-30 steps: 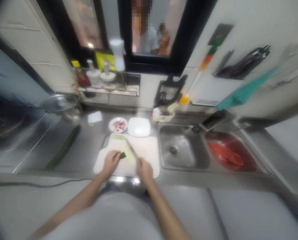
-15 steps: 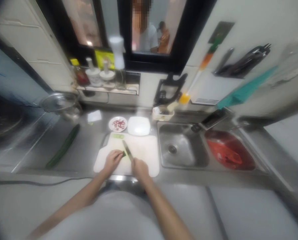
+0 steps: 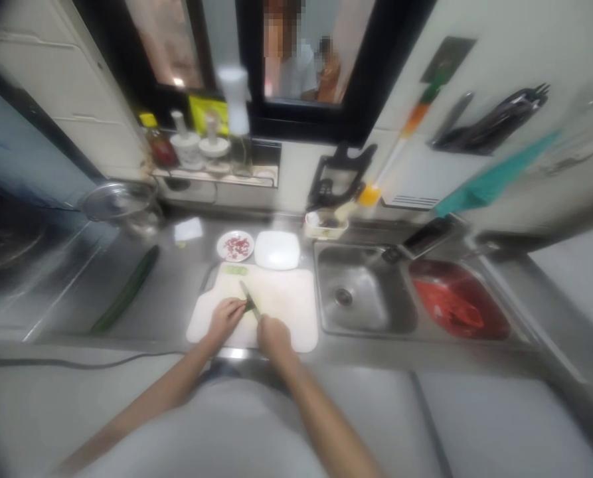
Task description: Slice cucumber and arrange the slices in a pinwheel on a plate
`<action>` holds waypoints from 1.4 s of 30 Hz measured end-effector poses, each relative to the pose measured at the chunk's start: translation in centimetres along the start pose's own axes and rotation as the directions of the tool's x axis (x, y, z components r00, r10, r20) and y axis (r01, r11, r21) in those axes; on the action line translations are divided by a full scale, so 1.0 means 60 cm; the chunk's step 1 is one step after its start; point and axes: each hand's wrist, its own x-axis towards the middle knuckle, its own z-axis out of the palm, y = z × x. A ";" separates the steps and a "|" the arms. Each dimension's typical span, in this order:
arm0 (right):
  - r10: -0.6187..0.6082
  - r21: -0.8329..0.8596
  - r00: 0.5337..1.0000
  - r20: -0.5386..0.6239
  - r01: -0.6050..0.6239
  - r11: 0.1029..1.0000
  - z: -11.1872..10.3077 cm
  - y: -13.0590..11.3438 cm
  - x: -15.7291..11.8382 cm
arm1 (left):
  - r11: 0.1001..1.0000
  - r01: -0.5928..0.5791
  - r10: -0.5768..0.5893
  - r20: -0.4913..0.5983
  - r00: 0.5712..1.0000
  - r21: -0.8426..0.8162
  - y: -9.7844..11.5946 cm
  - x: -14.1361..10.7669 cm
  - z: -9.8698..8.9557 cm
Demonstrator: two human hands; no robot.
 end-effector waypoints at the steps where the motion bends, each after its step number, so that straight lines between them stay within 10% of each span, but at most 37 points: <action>1: -0.001 -0.001 1.000 -0.002 0.001 1.000 0.000 0.000 0.000 | 1.000 0.002 -0.002 0.001 1.000 0.000 0.000 0.000 0.000; 42: -0.025 -0.066 0.991 0.129 0.034 0.997 -0.007 -0.006 -0.014 | 0.999 -0.051 0.050 -0.053 0.997 -0.012 -0.004 0.000 0.005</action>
